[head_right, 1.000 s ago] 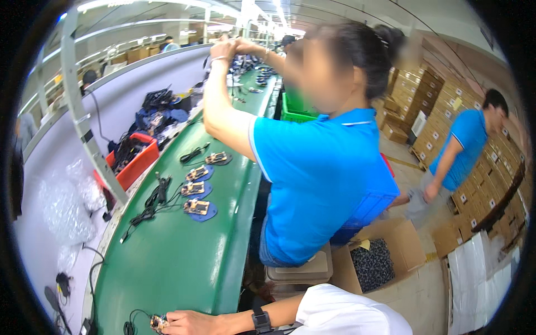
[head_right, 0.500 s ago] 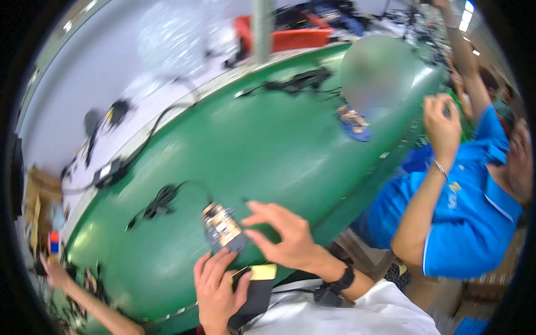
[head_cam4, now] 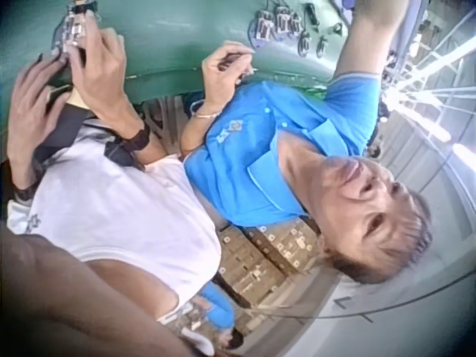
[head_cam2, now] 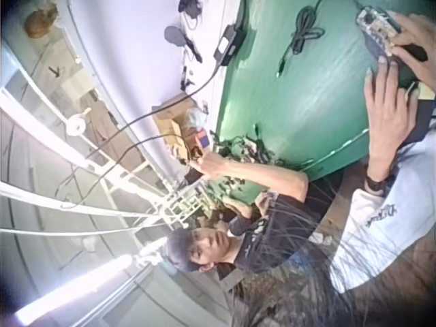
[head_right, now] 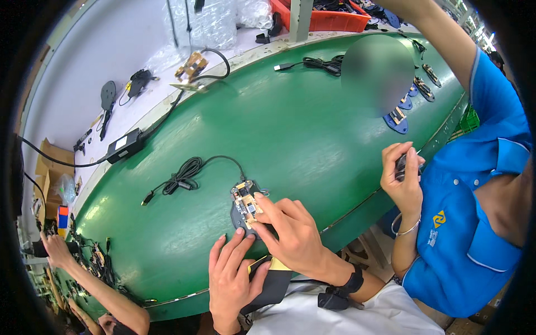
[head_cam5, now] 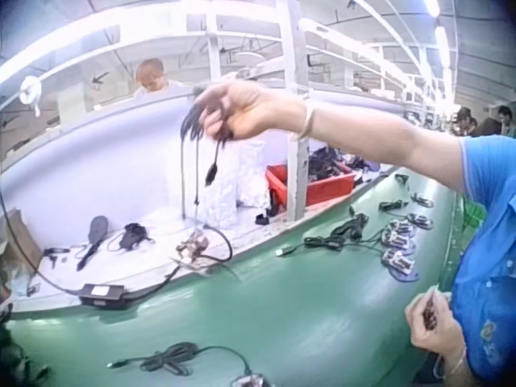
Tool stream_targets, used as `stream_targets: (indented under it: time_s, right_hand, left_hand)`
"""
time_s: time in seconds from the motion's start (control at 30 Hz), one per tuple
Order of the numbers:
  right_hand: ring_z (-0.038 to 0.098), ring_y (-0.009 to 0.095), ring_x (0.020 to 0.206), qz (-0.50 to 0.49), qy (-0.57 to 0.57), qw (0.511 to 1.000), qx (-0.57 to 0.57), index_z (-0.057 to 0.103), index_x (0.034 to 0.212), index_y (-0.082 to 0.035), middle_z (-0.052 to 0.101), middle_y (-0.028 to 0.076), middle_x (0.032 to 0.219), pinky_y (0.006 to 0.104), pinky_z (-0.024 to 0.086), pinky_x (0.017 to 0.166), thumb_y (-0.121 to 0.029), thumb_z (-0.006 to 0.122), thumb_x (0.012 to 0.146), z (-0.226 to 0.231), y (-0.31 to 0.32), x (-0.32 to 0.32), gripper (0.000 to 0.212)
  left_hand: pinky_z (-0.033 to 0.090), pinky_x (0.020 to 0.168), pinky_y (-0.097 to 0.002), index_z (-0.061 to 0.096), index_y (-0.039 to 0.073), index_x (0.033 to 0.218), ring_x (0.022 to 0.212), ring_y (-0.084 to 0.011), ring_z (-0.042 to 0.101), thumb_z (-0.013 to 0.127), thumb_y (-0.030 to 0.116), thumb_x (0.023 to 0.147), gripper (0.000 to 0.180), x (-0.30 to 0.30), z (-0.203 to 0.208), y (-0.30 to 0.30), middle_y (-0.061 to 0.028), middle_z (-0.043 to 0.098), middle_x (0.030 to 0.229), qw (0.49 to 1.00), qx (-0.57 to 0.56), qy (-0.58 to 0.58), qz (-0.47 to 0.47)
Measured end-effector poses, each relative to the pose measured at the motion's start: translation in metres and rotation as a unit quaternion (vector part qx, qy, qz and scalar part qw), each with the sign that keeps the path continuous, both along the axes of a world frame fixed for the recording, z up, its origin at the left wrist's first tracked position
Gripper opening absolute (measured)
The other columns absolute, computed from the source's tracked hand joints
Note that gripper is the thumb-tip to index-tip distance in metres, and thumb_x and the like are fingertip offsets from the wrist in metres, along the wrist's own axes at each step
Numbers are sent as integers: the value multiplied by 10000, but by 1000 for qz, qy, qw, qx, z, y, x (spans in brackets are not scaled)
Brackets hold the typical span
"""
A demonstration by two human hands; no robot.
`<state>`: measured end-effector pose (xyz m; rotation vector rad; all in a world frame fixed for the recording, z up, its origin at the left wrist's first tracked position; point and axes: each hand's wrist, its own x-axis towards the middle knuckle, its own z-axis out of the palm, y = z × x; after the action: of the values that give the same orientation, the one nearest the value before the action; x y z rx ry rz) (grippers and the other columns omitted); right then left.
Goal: The recorder is assembling computer mice by applying adhesive pads to the base and arranging internal components on an assembly line.
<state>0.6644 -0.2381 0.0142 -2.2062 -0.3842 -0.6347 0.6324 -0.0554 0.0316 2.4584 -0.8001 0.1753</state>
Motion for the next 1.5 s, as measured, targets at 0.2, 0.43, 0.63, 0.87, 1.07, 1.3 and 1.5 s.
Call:
stream_targets:
  time_s: [0.2, 0.43, 0.63, 0.87, 1.07, 1.3, 1.5]
  right_hand:
    - [664, 259, 780, -8, -15, 1000, 21, 587, 1375, 93, 756, 92, 884, 367, 544, 692, 81, 829, 783, -3, 4, 1, 639]
    - [662, 261, 780, -8, -18, 1000, 20, 599, 1359, 87, 756, 95, 884, 363, 548, 674, 92, 819, 785, -4, 2, 4, 615]
    - [655, 232, 824, 19, 44, 994, 98, 668, 1321, 8, 691, 95, 923, 355, 541, 718, 21, 856, 778, 10, -20, 9, 575]
    - [653, 120, 854, 153, 241, 902, 325, 751, 1153, 0, 704, 105, 998, 271, 521, 677, 2, 776, 913, 13, -48, 37, 241]
    - [653, 137, 708, 149, 295, 928, 174, 756, 1054, 17, 737, 86, 861, 286, 502, 603, -19, 766, 930, 17, -43, 45, 129]
    - [681, 247, 706, 150, 256, 947, 125, 753, 1049, 7, 743, 127, 897, 347, 510, 603, -22, 762, 913, 15, -48, 48, 139]
    - [697, 270, 731, 150, 259, 947, 113, 747, 1039, 18, 740, 135, 894, 361, 528, 626, -21, 759, 911, 17, -51, 48, 134]
  left_hand:
    - [443, 1107, -563, 657, 28, 841, 1321, -339, 634, 850, 193, 851, 255, 3, 6, -1, -153, 721, 1282, 1000, -9, 21, -5]
    - [440, 1113, -559, 655, 18, 833, 1327, -336, 630, 840, 192, 864, 256, 5, 5, -2, -157, 715, 1291, 1000, -7, 23, -7]
    - [451, 1089, -581, 642, 17, 787, 1334, -335, 608, 810, 217, 889, 280, 6, 2, 1, -187, 697, 1291, 1000, -2, 14, -14]
    - [458, 1084, -551, 637, 21, 755, 1289, -348, 619, 848, 199, 831, 286, 10, 9, -13, -161, 685, 1323, 998, -20, 6, -54]
    - [479, 1030, -551, 646, 6, 778, 1230, -339, 639, 842, 203, 831, 283, 15, 7, -19, -156, 691, 1303, 999, 3, -13, -30]
    - [485, 1014, -549, 624, 9, 770, 1197, -329, 653, 838, 209, 845, 302, 17, 3, -22, -166, 692, 1297, 999, 25, -15, -31]
    - [488, 1016, -535, 620, 6, 776, 1165, -318, 670, 835, 222, 859, 316, 19, 4, -26, -179, 685, 1315, 999, 22, -19, -32]
